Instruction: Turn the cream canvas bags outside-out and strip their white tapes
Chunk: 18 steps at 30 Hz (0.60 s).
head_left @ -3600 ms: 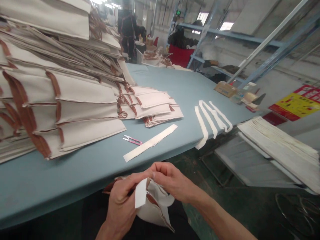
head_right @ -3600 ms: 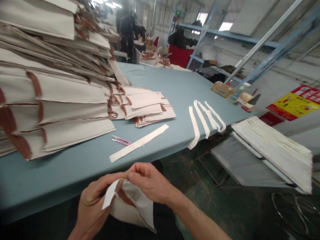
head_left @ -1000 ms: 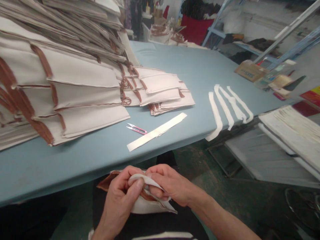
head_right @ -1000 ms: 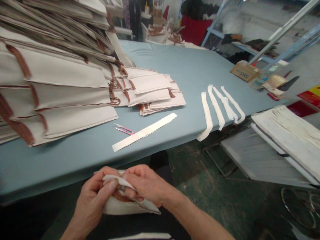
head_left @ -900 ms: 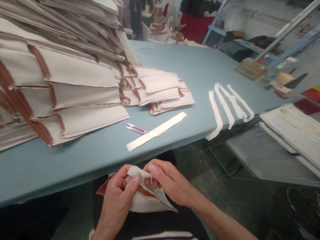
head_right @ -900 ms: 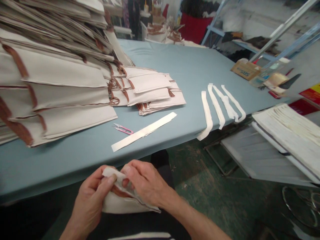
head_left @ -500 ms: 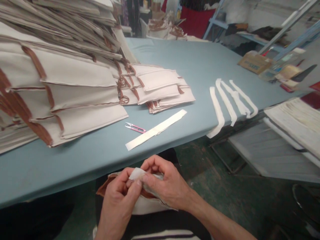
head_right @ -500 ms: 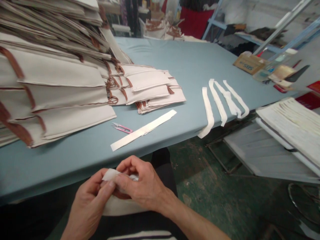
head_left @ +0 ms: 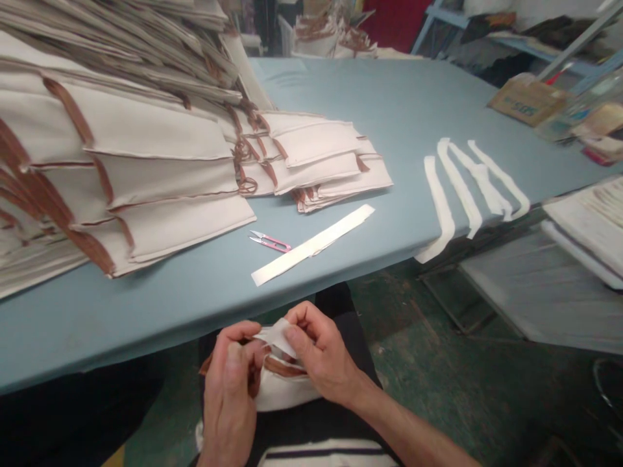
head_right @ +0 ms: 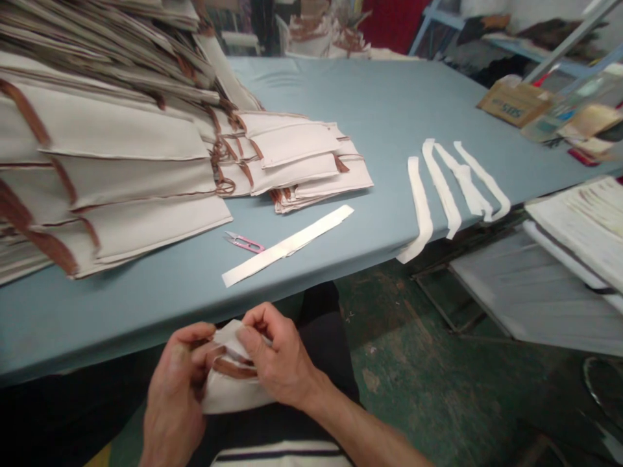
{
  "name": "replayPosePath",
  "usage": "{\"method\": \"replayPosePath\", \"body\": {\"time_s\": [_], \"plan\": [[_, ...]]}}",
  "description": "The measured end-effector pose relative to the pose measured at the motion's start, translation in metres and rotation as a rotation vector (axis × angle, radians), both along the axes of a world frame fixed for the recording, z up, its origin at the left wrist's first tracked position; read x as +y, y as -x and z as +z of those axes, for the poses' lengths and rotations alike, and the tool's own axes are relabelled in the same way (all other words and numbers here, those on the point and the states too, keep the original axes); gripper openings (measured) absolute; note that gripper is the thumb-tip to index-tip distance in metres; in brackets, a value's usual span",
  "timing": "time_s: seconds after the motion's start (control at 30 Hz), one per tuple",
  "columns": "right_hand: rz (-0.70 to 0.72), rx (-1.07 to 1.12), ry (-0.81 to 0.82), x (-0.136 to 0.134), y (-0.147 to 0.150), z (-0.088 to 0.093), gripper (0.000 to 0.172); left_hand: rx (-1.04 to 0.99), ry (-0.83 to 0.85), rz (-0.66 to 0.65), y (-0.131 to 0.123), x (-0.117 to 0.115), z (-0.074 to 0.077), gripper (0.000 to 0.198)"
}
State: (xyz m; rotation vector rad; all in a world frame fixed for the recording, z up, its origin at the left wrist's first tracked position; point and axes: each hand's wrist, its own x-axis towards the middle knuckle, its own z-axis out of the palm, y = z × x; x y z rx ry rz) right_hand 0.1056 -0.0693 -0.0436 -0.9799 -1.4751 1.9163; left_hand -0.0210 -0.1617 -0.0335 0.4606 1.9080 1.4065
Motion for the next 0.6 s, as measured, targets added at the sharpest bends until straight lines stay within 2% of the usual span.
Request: {"method": "replayPosePath", "body": {"time_s": [0.1, 0.23, 0.3, 0.4, 0.5, 0.6], "plan": [[0.032, 0.061, 0.238, -0.014, 0.005, -0.030, 0.065, 0.020, 0.013, 0.000, 0.006, -0.015, -0.016, 0.062], [0.078, 0.048, 0.340, -0.030, 0.008, -0.056, 0.071, 0.088, 0.072, -0.048, 0.011, -0.040, -0.025, 0.073], [0.100, 0.031, 0.368, -0.033, 0.008, -0.061, 0.071, 0.110, 0.112, -0.100, 0.011, -0.052, -0.022, 0.070], [0.129, 0.008, 0.369, -0.033, 0.008, -0.062, 0.070, 0.141, 0.175, -0.170, 0.012, -0.063, -0.012, 0.050], [0.135, -0.008, 0.324, -0.032, 0.010, -0.060, 0.065, 0.192, 0.271, -0.252, 0.018, -0.064, -0.005, 0.039], [0.104, -0.032, 0.231, -0.030, 0.011, -0.059, 0.053, 0.152, 0.301, -0.347, 0.025, -0.056, -0.002, 0.044]]}}
